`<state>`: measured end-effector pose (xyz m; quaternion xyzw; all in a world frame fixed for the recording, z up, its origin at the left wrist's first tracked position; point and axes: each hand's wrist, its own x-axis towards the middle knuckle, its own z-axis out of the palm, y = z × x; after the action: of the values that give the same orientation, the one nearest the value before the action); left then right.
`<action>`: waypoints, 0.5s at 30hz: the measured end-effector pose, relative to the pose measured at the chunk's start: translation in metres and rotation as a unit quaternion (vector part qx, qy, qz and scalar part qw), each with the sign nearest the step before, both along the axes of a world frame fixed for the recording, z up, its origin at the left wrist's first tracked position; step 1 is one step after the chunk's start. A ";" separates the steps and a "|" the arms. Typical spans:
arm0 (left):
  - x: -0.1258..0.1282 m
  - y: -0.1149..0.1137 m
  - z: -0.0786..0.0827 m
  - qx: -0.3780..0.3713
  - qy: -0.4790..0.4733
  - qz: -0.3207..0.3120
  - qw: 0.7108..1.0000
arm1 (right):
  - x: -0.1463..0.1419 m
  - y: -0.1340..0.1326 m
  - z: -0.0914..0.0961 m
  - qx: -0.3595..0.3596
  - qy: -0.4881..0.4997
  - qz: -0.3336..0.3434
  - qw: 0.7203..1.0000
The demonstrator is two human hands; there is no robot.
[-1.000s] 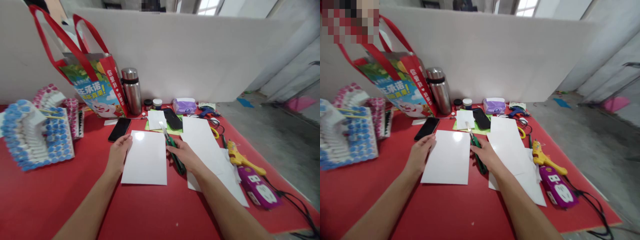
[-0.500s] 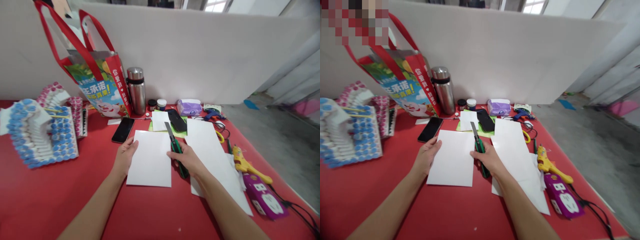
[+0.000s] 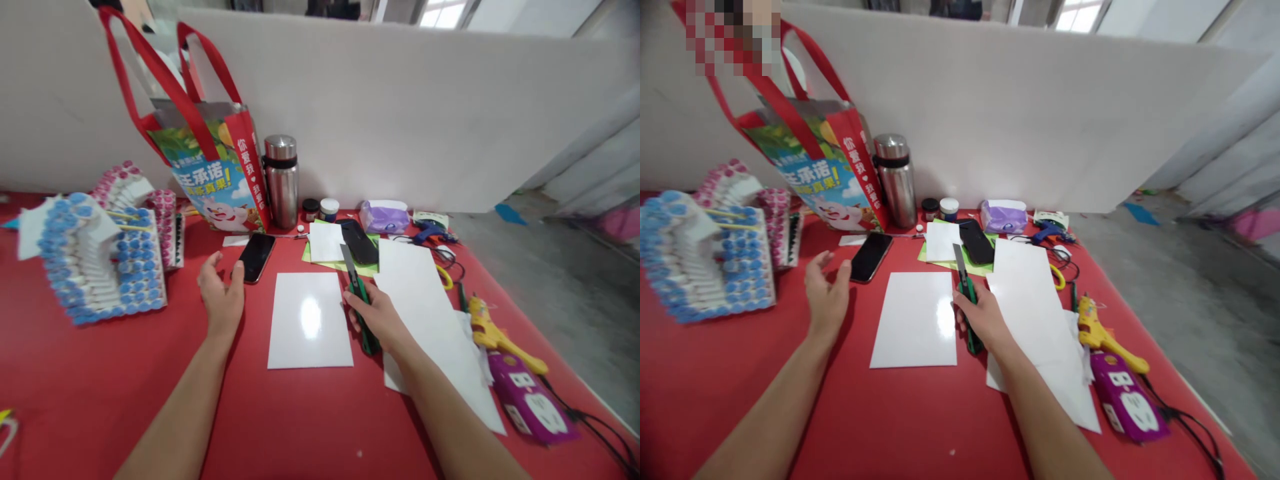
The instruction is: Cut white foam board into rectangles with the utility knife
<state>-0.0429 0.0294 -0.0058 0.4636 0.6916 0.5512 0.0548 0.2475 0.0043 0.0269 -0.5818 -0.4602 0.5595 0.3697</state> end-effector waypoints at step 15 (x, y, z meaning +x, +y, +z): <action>0.002 0.002 -0.012 -0.187 0.164 -0.031 0.968 | 0.002 -0.006 0.009 0.164 -0.395 -0.005 0.904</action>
<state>-0.0410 0.0317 -0.0175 0.5505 0.7670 0.3268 0.0433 0.2494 -0.0016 0.0359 -0.6885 -0.6507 0.1990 0.2509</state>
